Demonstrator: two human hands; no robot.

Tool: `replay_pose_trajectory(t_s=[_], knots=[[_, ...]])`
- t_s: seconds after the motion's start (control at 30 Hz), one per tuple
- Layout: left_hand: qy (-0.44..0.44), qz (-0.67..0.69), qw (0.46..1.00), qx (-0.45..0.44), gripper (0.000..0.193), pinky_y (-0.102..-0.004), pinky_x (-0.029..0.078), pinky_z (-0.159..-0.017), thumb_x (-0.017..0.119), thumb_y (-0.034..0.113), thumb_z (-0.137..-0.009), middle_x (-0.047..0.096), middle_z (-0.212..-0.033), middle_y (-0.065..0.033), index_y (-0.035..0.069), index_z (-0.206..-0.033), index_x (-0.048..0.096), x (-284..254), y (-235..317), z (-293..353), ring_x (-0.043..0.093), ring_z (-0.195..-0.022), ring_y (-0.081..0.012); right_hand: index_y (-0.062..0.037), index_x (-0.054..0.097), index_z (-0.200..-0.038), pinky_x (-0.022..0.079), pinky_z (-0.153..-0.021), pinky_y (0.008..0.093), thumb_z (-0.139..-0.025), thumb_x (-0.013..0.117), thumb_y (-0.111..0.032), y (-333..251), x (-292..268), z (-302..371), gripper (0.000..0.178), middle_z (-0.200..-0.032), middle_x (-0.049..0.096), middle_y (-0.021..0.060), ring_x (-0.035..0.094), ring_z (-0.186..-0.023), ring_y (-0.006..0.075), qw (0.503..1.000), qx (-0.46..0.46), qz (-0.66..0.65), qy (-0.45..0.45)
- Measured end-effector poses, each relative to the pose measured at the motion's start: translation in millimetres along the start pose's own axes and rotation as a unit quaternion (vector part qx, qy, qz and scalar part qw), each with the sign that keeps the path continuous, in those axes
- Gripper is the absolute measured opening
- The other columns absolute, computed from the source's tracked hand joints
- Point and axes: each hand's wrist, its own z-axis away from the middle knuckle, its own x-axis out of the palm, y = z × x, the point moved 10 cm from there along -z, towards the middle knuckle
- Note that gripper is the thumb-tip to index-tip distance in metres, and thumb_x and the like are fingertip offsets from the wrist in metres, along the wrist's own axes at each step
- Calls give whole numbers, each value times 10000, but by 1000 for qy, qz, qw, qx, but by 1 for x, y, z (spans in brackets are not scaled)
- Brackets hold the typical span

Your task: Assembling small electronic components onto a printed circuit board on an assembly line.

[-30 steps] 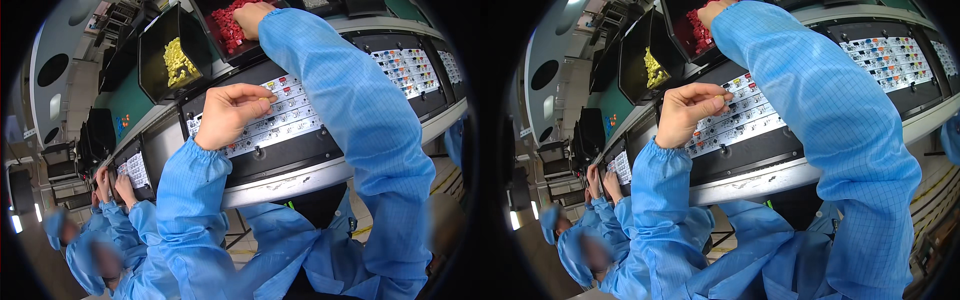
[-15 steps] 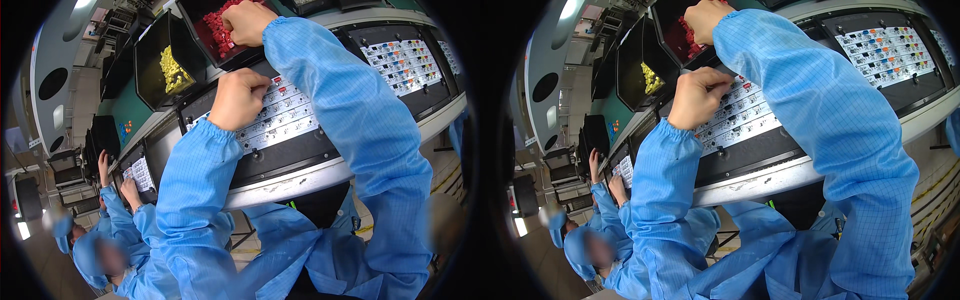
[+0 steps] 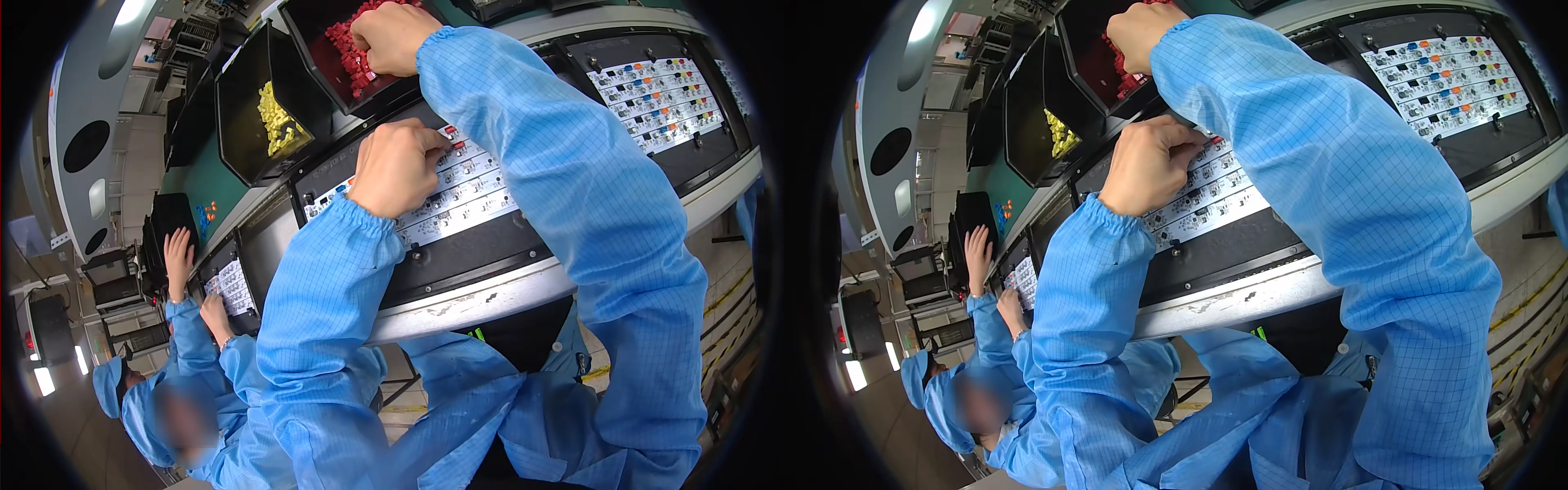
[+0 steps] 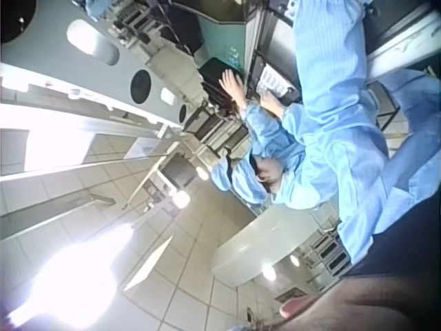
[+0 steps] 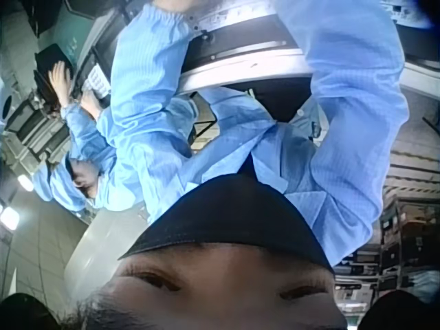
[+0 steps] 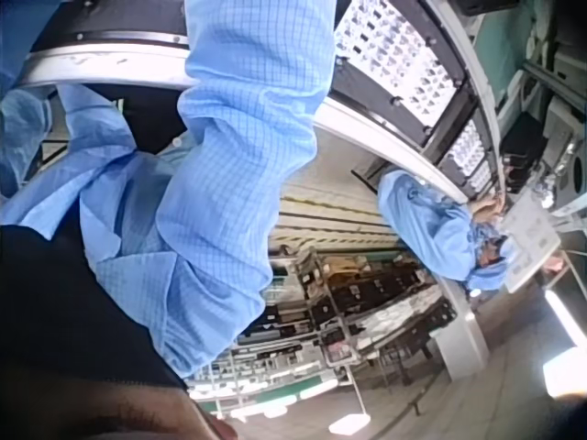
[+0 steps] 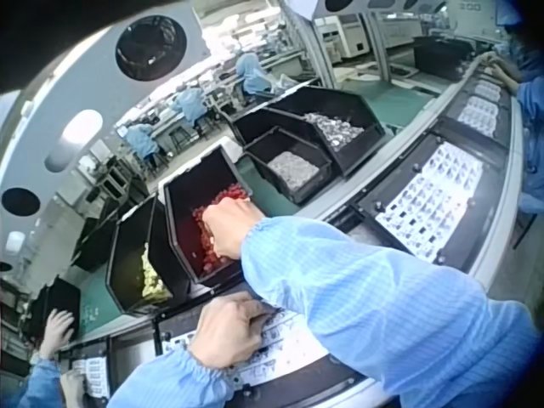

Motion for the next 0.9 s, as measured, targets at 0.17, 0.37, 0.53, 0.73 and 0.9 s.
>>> replay_pose_trajectory(t_s=[0.17, 0.37, 0.53, 0.73, 0.9], knots=[[21, -13, 1000, 7, 187, -410, 527, -715, 662, 66, -764, 678, -862, -102, 87, -921, 763, -2, 1, 1, 658, -790, -320, -50, 734, -838, 556, -803, 446, -669, 708, -80, 12, 21, -19, 174, -881, 693, 236, 687, -887, 378, 993, 1, -71, -97], [4, -13, 1000, 22, 183, -417, 528, -727, 654, 73, -767, 674, -859, -106, 82, -916, 760, 5, 5, -5, 657, -801, -325, -50, 738, -838, 558, -799, 445, -657, 715, -78, 48, 85, -47, 184, -878, 693, 238, 688, -883, 379, 986, -32, -143, -77], [2, -21, 1000, 8, 192, -419, 529, -736, 648, 82, -775, 676, -877, -106, 92, -930, 760, 2, -6, 2, 657, -817, -324, -52, 739, -841, 557, -804, 446, -660, 715, -79, -26, -30, 15, 184, -885, 693, 242, 688, -883, 380, 994, 5, 100, 52], [-9, -25, 999, 22, 213, -422, 529, -742, 639, 79, -777, 669, -893, -116, 90, -953, 759, 4, -4, 1, 656, -829, -329, -59, 739, -858, 558, -807, 443, -664, 712, -81, 8, 29, -19, 197, -895, 694, 237, 689, -885, 377, 994, 6, -63, -92], [-7, -46, 999, 17, 273, -420, 532, -746, 633, 64, -733, 674, -915, -120, 98, -973, 758, 3, -4, 3, 657, -835, -331, -68, 742, -871, 553, -819, 442, -671, 707, -82, -8, 27, -12, 203, -899, 698, 222, 686, -901, 369, 1000, -21, 10, 5]])
